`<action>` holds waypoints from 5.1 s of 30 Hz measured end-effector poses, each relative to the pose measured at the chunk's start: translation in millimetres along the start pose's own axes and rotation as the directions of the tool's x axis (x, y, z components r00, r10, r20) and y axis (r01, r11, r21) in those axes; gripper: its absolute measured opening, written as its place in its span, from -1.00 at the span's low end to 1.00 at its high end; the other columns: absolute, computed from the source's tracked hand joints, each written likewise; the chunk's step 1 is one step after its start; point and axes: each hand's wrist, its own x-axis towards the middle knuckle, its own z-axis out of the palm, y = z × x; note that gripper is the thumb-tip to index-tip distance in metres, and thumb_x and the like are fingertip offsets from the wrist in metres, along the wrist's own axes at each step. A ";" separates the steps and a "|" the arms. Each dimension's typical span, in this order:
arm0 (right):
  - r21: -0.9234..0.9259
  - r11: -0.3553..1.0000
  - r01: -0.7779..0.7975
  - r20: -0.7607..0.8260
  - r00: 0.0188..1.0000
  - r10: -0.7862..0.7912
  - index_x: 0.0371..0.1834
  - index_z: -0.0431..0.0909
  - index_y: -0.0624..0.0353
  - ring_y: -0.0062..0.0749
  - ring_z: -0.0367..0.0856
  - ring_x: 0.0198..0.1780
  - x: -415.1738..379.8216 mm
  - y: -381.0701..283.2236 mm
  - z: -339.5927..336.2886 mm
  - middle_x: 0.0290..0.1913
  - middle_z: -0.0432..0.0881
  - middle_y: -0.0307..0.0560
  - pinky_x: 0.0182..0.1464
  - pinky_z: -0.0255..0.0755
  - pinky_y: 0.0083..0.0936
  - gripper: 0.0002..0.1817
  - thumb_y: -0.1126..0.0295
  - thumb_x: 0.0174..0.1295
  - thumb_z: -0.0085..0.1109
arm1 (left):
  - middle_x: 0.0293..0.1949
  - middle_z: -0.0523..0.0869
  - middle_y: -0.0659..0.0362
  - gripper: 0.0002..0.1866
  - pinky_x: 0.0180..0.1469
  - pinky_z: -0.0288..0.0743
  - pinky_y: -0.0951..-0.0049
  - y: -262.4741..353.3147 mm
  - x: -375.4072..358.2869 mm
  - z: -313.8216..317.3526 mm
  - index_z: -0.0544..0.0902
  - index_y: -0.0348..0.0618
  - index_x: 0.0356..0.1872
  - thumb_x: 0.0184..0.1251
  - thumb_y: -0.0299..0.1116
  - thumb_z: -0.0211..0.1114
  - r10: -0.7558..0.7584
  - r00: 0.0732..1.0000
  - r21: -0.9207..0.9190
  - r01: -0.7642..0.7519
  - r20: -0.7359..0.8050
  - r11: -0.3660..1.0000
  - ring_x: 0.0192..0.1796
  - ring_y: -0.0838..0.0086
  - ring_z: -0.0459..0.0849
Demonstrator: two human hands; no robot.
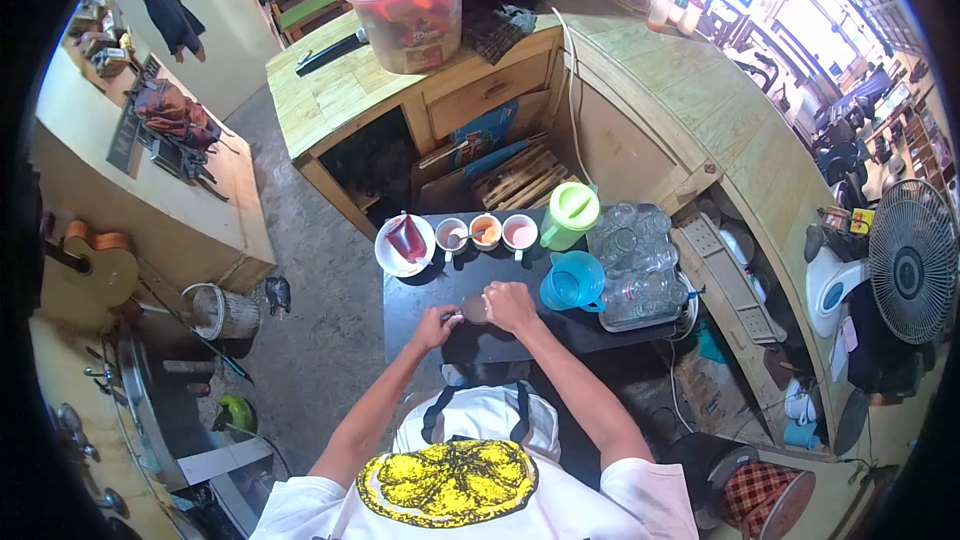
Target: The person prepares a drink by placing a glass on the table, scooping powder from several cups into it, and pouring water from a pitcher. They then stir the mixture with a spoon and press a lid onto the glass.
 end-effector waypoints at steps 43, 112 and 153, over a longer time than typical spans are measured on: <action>0.081 0.996 -0.026 -0.010 1.000 0.027 -0.51 0.67 0.18 0.01 0.72 -0.30 -3.0 -9.3 7.1 -0.41 0.68 0.02 -0.22 0.56 -0.08 -0.77 0.29 0.22 0.23 | -0.26 0.77 -0.15 -0.77 -0.11 0.59 0.12 -3.1 1.1 0.6 0.74 -0.22 -0.09 0.38 -0.29 0.33 0.022 1.000 -0.006 -0.022 0.005 1.000 -0.17 -0.06 0.77; 0.011 1.000 -0.014 -0.022 1.000 0.014 -0.42 0.68 0.19 0.04 0.72 -0.35 -0.4 -19.0 4.3 -0.39 0.70 0.06 -0.25 0.59 -0.07 -0.80 0.30 0.24 0.23 | -0.24 0.77 -0.14 -0.77 -0.06 0.59 0.12 1.6 -0.8 -1.4 0.75 -0.21 -0.10 0.38 -0.29 0.33 0.010 1.000 -0.017 -0.010 -0.013 1.000 -0.13 -0.09 0.76; -0.037 0.999 -0.016 -0.050 0.999 0.014 -0.44 0.69 0.19 0.02 0.69 -0.41 -11.0 -6.7 4.0 -0.41 0.69 0.04 -0.29 0.56 -0.11 -0.81 0.32 0.23 0.23 | -0.27 0.77 -0.15 -0.78 -0.12 0.59 0.15 9.9 -1.5 -2.6 0.74 -0.24 -0.11 0.38 -0.31 0.33 0.036 0.999 -0.018 -0.037 -0.031 0.999 -0.18 -0.06 0.77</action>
